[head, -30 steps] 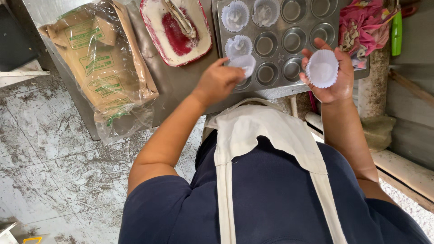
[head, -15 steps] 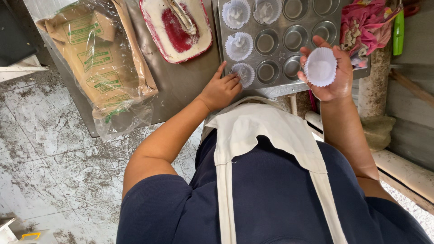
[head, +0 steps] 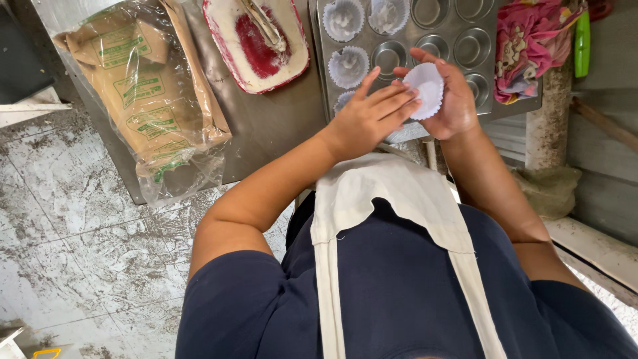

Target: The person wipes a metal muffin tray with a pink cloth, then places white paper liners into the tray's cups. They repeat this process for a second tray, filling the cups with liners.

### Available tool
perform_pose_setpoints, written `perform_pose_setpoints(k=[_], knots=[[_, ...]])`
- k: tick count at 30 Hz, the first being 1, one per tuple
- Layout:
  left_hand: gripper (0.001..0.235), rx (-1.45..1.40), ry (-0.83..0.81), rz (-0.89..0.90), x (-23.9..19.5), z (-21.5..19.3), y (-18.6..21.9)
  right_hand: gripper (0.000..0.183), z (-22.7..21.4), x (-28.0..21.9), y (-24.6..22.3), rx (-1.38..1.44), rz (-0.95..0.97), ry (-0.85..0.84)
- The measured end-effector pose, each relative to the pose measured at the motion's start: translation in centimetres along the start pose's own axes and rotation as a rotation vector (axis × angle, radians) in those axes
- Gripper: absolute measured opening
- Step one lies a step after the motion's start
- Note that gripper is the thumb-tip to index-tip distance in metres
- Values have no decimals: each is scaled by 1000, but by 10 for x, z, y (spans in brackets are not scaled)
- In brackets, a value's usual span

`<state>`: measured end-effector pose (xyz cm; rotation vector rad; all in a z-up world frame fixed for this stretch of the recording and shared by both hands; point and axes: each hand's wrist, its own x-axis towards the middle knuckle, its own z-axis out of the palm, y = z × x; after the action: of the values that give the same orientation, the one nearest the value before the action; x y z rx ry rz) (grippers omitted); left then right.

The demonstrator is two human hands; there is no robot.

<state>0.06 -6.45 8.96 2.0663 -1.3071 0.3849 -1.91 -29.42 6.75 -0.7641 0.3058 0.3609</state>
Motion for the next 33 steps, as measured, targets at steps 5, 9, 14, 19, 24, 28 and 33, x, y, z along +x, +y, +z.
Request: perform_pose_setpoints(k=[5, 9, 14, 19, 24, 28, 33], knots=[[18, -65, 53, -13, 4, 5, -1, 54, 13, 3, 4, -1, 43, -7], [9, -179, 80, -107, 5, -2, -2, 52, 15, 3, 11, 17, 79, -23], [22, -491, 134, -343, 7, -14, -3, 53, 13, 8, 17, -12, 87, -8], [10, -818, 314, -655, -24, -36, -58, 53, 6, 6, 11, 4, 123, 21], [10, -856, 387, -876, -80, -69, -154, 55, -16, -6, 6, 11, 106, 71], [12, -201, 92, -984, -119, -67, -193, 54, -23, -11, 7, 28, 106, 110], [15, 167, -294, -1001, -145, -10, -221, 54, -22, -16, 8, 23, 87, 116]])
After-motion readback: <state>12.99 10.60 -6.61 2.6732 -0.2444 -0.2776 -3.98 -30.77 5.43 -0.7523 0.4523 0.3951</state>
